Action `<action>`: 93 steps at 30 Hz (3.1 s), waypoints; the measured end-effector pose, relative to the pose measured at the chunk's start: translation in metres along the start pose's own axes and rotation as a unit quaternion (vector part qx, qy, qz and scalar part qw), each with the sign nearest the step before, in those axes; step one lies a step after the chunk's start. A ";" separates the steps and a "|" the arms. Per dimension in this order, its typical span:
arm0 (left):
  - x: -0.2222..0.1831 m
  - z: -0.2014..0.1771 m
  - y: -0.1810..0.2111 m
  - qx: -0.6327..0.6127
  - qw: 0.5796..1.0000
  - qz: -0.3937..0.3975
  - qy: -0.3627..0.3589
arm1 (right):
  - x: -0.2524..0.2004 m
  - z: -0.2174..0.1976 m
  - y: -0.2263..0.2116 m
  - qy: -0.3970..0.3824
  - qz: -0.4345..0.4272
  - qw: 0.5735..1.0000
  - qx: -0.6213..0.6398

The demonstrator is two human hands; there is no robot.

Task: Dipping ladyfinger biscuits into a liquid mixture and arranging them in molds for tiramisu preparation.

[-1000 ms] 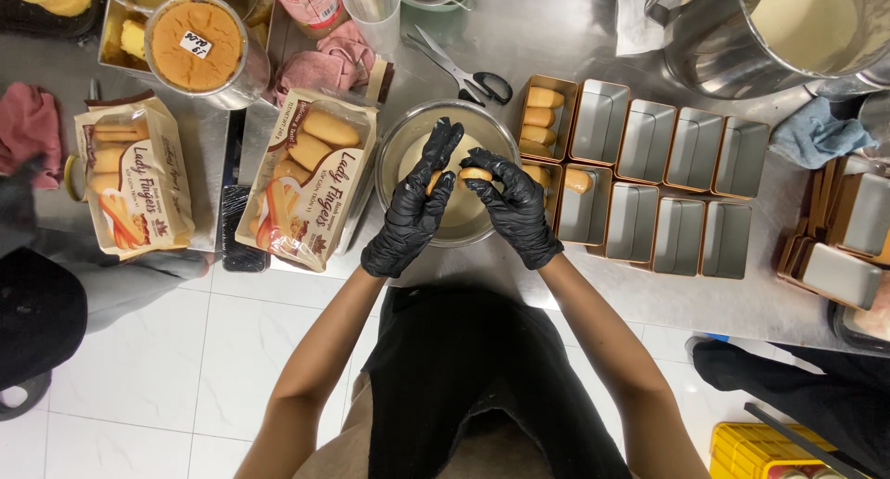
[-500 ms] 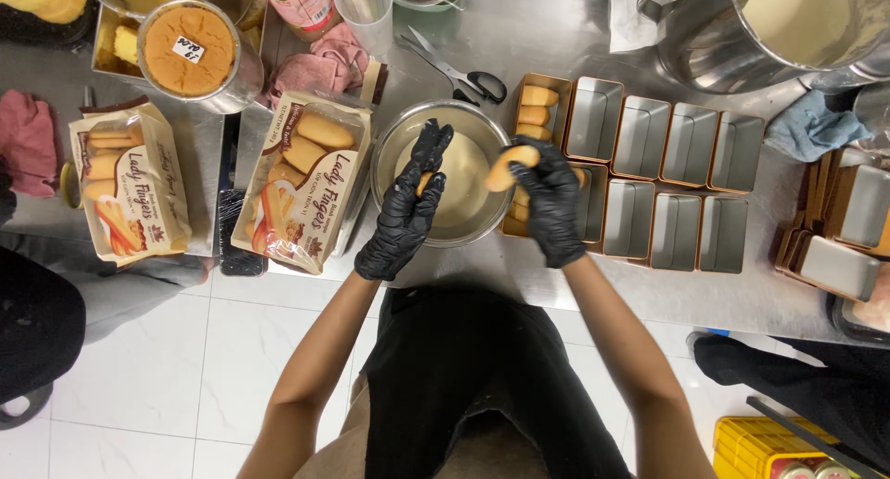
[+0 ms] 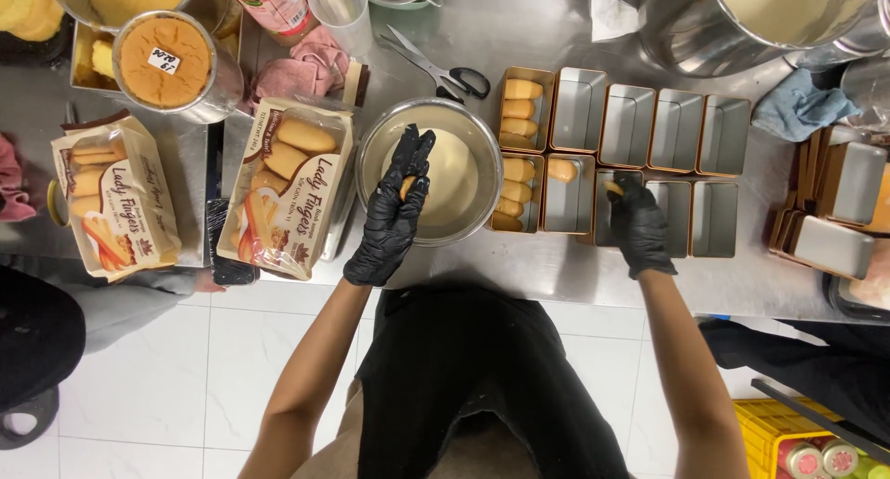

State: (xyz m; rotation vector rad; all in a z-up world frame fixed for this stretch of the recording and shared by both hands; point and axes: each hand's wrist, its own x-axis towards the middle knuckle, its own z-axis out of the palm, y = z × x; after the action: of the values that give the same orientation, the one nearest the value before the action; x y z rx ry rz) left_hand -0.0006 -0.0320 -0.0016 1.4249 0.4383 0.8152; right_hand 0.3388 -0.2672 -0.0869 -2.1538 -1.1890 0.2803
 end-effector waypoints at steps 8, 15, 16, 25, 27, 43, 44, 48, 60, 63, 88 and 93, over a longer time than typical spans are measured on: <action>-0.003 -0.008 0.009 0.039 0.999 -0.017 0.011 | -0.019 0.046 0.072 -0.037 -0.049 0.978 -0.199; -0.001 -0.005 0.010 0.013 0.999 -0.035 0.020 | -0.024 0.040 0.059 -0.066 -0.078 0.968 -0.230; -0.001 -0.004 0.010 0.012 0.999 -0.037 0.021 | -0.026 0.039 0.057 -0.035 -0.092 0.966 -0.238; -0.001 -0.006 0.009 0.024 0.999 -0.034 0.021 | -0.022 0.053 0.078 -0.104 0.020 0.975 -0.197; -0.001 -0.007 0.010 0.039 0.999 -0.029 0.022 | -0.024 0.059 0.089 -0.087 0.017 0.976 -0.199; 0.001 -0.005 0.006 0.028 0.998 -0.041 0.034 | -0.024 0.050 0.077 -0.172 0.018 0.943 -0.286; 0.001 -0.005 0.006 0.027 0.998 -0.041 0.034 | -0.026 0.051 0.083 -0.172 0.018 0.943 -0.286; 0.002 -0.004 0.010 -0.001 0.998 -0.056 0.038 | -0.025 0.051 0.083 -0.159 0.005 0.956 -0.245; 0.016 -0.007 -0.017 -0.289 0.948 -0.096 0.096 | 0.004 0.011 -0.103 -0.085 0.000 0.996 0.014; 0.021 0.007 0.001 -0.307 0.946 -0.088 0.057 | 0.019 0.025 -0.198 -0.171 0.044 0.897 0.406; 0.008 -0.010 -0.019 -0.091 0.979 -0.163 0.083 | 0.047 0.086 -0.221 -0.186 0.123 0.812 0.540; 0.011 -0.008 -0.012 -0.079 0.981 -0.159 0.072 | 0.042 0.092 -0.217 -0.136 0.076 0.842 0.517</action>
State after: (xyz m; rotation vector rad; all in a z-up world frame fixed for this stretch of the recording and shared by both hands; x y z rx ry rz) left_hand 0.0040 -0.0183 -0.0124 1.1165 0.6786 0.6792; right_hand 0.1726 -0.1112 -0.0142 -1.2440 -0.7067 1.0557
